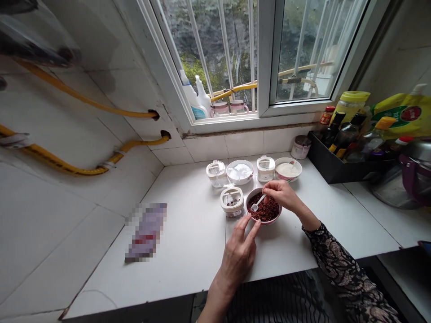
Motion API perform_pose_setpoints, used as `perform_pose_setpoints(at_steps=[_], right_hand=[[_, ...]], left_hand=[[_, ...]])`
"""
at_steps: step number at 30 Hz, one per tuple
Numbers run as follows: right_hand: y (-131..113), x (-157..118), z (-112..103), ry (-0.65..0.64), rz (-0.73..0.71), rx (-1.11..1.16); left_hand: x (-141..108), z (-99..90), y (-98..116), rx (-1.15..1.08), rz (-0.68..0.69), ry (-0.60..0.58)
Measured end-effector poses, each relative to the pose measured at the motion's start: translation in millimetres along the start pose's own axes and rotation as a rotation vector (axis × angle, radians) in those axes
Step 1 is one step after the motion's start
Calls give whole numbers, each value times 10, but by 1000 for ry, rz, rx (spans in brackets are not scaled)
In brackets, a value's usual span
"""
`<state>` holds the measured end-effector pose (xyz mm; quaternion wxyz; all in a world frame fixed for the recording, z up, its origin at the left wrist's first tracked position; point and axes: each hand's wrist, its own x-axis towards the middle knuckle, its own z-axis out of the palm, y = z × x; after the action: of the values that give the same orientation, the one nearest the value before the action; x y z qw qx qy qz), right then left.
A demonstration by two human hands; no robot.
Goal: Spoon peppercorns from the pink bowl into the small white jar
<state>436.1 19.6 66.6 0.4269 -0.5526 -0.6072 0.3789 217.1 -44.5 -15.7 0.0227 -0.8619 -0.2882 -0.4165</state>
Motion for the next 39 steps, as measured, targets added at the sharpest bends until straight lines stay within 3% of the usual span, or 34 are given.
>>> perform_pose_setpoints(at_steps=[16,20,23,27,29,31,36,39], right_hand=[[-37,61,-37,110,106,269],[-108,26,122,230,-56,280],[-145,-46,309,297,-267,152],[-162,-125,452,198,-604,-191],[-172,-139,424,167,-694,-275],[-191,-138,321,202,-678,-271],[-227,-118,-89,253,-478,-305],[-218,-116,-199,171,-378,-392]], left_hand=[[-4,15,6,2,-9,6],[2,20,5,1,-4,12],[0,25,1,6,2,22],[-8,28,-7,19,2,26],[-8,24,-8,21,2,21],[-5,18,-5,15,1,14],[3,13,6,0,-3,18],[4,14,9,2,-7,10]])
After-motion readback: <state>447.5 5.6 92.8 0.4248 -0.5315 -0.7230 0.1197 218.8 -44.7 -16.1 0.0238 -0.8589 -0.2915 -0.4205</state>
